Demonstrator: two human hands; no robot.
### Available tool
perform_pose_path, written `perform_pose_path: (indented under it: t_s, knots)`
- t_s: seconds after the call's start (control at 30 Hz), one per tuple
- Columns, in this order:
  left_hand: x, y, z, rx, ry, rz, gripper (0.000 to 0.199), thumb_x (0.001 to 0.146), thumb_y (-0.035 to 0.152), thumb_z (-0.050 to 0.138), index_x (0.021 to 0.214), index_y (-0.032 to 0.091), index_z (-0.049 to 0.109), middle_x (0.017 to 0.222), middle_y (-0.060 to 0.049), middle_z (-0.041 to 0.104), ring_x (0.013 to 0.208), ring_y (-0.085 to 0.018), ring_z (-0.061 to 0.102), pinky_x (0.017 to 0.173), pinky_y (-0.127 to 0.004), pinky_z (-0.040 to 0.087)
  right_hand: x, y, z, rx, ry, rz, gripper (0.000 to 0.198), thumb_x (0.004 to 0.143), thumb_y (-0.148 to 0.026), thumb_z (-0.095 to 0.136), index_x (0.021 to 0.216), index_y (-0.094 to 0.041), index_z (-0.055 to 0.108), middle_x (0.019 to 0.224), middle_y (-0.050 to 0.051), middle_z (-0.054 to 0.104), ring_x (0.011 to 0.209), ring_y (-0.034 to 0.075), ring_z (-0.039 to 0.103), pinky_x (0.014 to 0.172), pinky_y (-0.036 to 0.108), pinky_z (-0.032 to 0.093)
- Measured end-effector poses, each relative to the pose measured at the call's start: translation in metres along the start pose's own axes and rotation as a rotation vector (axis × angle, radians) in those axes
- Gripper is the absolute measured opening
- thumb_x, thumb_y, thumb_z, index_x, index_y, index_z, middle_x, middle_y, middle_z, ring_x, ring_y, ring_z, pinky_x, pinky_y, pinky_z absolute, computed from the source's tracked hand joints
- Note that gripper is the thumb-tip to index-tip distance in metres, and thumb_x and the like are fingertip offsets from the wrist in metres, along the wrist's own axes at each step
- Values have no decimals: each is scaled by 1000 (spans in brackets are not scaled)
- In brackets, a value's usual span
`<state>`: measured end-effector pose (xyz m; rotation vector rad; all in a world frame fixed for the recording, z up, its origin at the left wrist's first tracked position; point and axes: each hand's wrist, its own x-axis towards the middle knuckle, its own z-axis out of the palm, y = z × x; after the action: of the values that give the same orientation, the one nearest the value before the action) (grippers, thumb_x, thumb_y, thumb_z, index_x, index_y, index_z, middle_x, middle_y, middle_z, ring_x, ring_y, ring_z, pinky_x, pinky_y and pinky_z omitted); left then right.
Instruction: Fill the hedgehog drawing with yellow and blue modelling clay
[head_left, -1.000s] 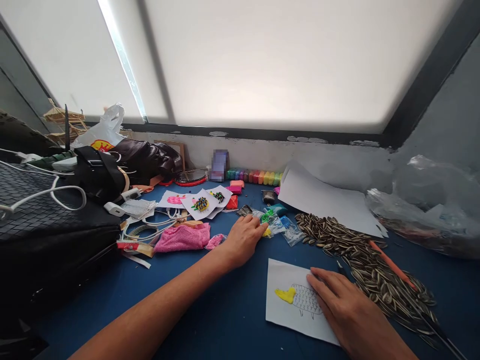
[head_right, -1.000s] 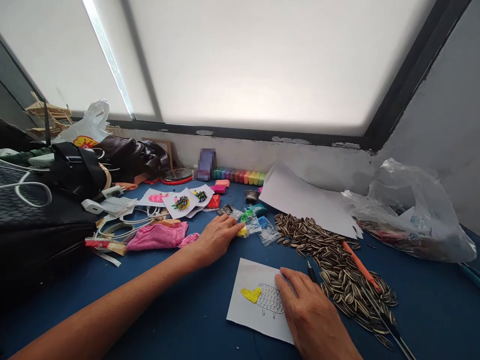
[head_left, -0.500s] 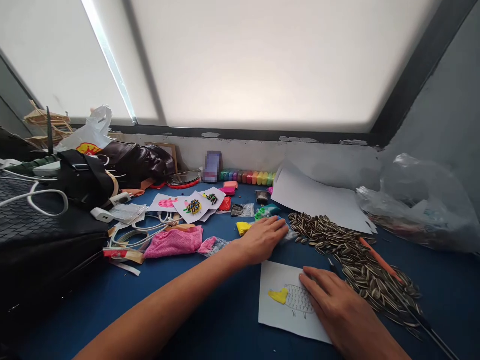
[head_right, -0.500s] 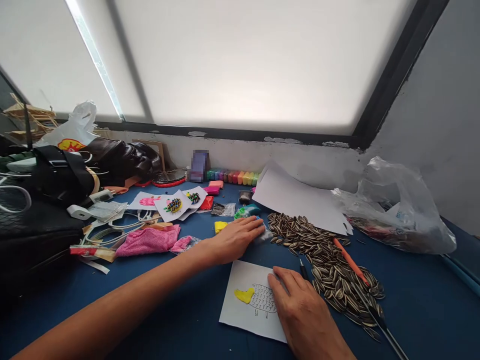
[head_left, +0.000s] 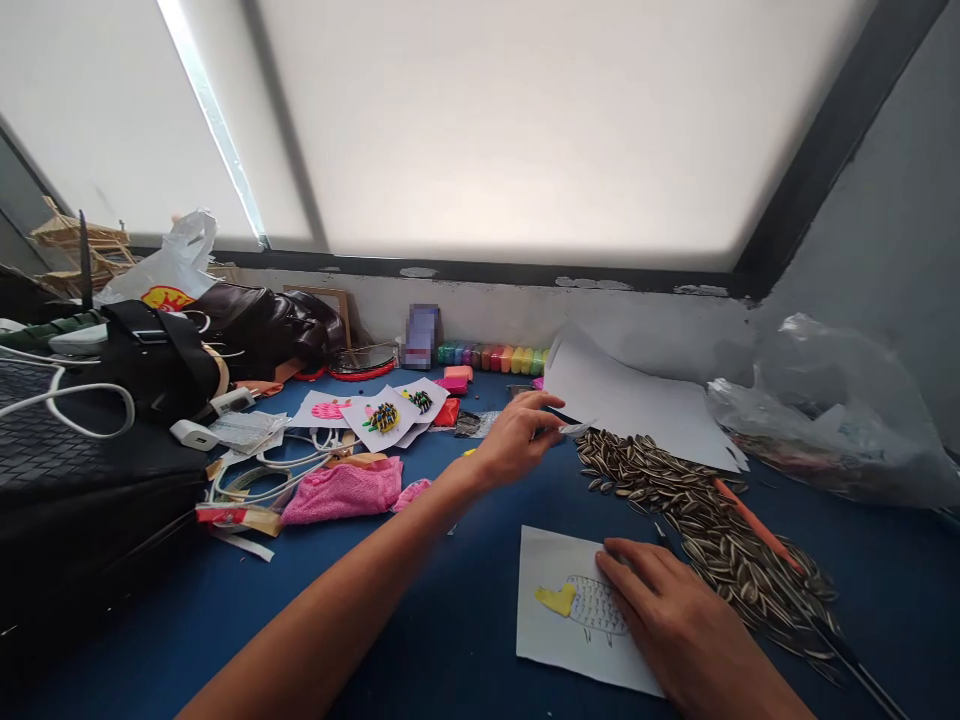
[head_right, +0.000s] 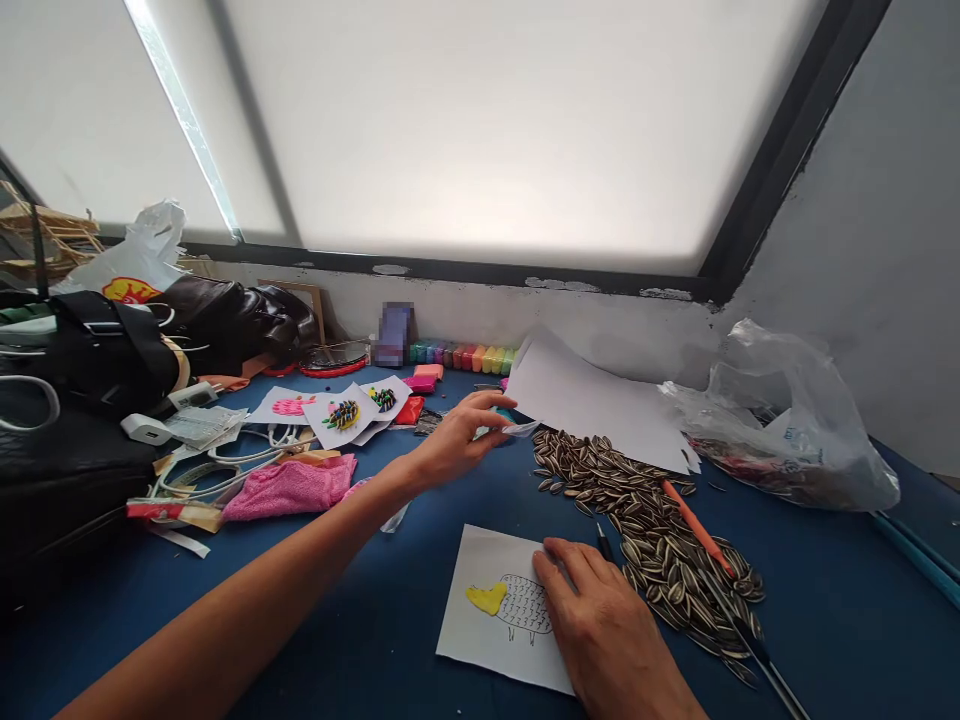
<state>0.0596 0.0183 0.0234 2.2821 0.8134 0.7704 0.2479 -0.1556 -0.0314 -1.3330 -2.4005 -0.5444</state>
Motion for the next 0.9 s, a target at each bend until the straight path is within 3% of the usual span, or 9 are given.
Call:
perform_pose_path:
  t_s: [0.1, 0.2, 0.3, 0.4, 0.5, 0.6, 0.73, 0.9]
  knots:
    - [-3, 9, -10, -287, -142, -55, 33, 101, 27, 43, 117, 11, 66, 119, -12, 67, 106, -23, 65, 86, -35, 55, 3, 0, -2, 24, -11, 7, 37, 84, -4, 41, 108, -13, 68, 105, 17, 73, 89, 28, 73, 65, 38, 63]
    - [-6, 11, -10, -522, -283, -123, 39, 102, 31, 40, 127, 8, 58, 110, -15, 69, 89, -21, 71, 67, -30, 59, 7, 1, -7, 49, -28, 25, 32, 90, -9, 42, 107, -14, 68, 104, 15, 74, 89, 25, 74, 69, 35, 63]
    - [-7, 10, -7, -683, -368, -164, 39, 97, 37, 53, 122, 8, 61, 109, -15, 69, 86, -20, 72, 68, -32, 60, 13, 2, -17, 112, -40, 113, 30, 96, -17, 42, 113, -16, 66, 108, 13, 74, 94, 21, 74, 76, 29, 62]
    - [-8, 10, -4, -769, -439, -174, 38, 87, 38, 68, 113, 10, 65, 104, -13, 70, 87, -19, 70, 74, -32, 59, 24, 5, -34, 314, 12, 382, 31, 97, -32, 44, 118, -19, 64, 112, 12, 73, 99, 24, 72, 77, 33, 61]
    - [-8, 10, -4, -776, -493, -185, 42, 78, 38, 78, 107, 11, 65, 90, -8, 71, 78, -16, 69, 68, -28, 57, 41, 8, -50, 508, 64, 667, 38, 93, -49, 48, 110, -20, 66, 105, 13, 74, 91, 26, 73, 68, 33, 60]
    - [-10, 10, -6, -733, -527, -182, 40, 76, 38, 79, 103, 12, 64, 83, -5, 70, 71, -14, 67, 60, -25, 54, 58, 12, -58, 751, 36, 826, 43, 87, -57, 54, 107, -21, 67, 101, 11, 73, 89, 27, 70, 76, 38, 58]
    - [-13, 13, -10, -640, -622, -151, 28, 83, 25, 70, 108, 14, 61, 89, -5, 70, 73, -14, 66, 59, -23, 52, 66, 13, -49, 873, 24, 872, 48, 89, -62, 47, 103, -21, 68, 99, 11, 73, 90, 26, 70, 75, 37, 59]
    - [-14, 19, -13, -504, -705, -113, 21, 87, 11, 57, 107, 15, 60, 87, -3, 68, 72, -13, 63, 57, -21, 47, 56, 7, -40, 1012, -35, 890, 52, 87, -67, 49, 92, -20, 71, 86, 8, 73, 74, 22, 71, 67, 33, 59]
